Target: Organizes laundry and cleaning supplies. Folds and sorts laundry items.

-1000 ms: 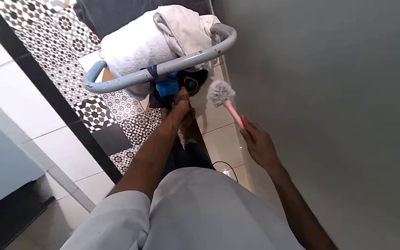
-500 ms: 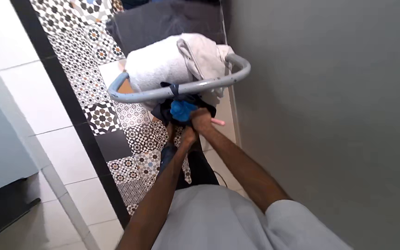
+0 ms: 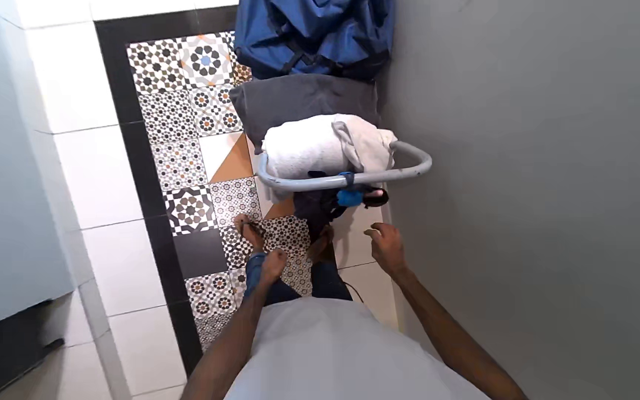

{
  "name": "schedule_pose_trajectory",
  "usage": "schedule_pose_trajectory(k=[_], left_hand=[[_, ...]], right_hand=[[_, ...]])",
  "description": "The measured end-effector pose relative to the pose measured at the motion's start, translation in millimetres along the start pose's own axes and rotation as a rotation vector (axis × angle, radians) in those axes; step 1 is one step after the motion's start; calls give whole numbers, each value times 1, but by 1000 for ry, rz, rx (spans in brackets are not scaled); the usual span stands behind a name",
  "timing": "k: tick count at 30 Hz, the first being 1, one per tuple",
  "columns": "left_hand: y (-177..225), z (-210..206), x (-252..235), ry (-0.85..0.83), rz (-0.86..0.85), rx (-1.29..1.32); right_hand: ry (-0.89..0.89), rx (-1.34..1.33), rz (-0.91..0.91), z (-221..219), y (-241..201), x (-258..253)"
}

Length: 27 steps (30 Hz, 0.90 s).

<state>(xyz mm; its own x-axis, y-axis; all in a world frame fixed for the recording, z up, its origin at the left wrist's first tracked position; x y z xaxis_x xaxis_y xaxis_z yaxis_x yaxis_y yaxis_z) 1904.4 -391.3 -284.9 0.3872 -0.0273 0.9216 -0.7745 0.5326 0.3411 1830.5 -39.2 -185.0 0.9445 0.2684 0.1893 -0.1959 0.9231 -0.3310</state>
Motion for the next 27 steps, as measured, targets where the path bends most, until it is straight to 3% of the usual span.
schedule_pose_trajectory(k=[2,4,6,7,9,11,15,18,21,27], left_hand=[[-36,47,-1,48,41,61],[-60,100,-2,48,20,88],[-79,161,2,44,-6,54],[-83,193,2,43,-21,20],[-95,256,3,74,-33,-10],[-111,317,9,208,-37,67],[-133,405,16,425,-16,275],[-138,437,17,444,-8,319],[-135,441,12,350,-16,320],[-111,468,-2,39,-65,-65]], right_hand=[[-263,-16,-253,-33,-3,17],[-638,-171,-668,-73,-13,38],[-809,-359,-983,-109,-51,55],[-872,-369,-979,-120,-76,51],[-977,-277,-694,-135,-132,19],[-986,-223,-415,-149,-190,-32],[-891,-320,-254,-142,-290,-156],[-744,-373,-166,-136,-342,-241],[-615,-462,-137,-140,-371,-305],[-773,-400,-286,-178,-368,-382]])
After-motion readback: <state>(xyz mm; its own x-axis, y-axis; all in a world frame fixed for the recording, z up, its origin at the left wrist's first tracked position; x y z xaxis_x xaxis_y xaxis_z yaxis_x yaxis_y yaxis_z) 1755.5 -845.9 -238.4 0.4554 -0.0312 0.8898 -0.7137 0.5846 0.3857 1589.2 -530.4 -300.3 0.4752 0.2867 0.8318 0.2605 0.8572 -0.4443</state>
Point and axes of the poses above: each hand's wrist, its own x-axis away from the middle knuckle, its own z-axis out of the back of the hand, y = z × x, the point moved 4 cm from there along -x, towards the middle knuckle, and after that the axes turned 5 degrees about x, right-handed, at the moved point
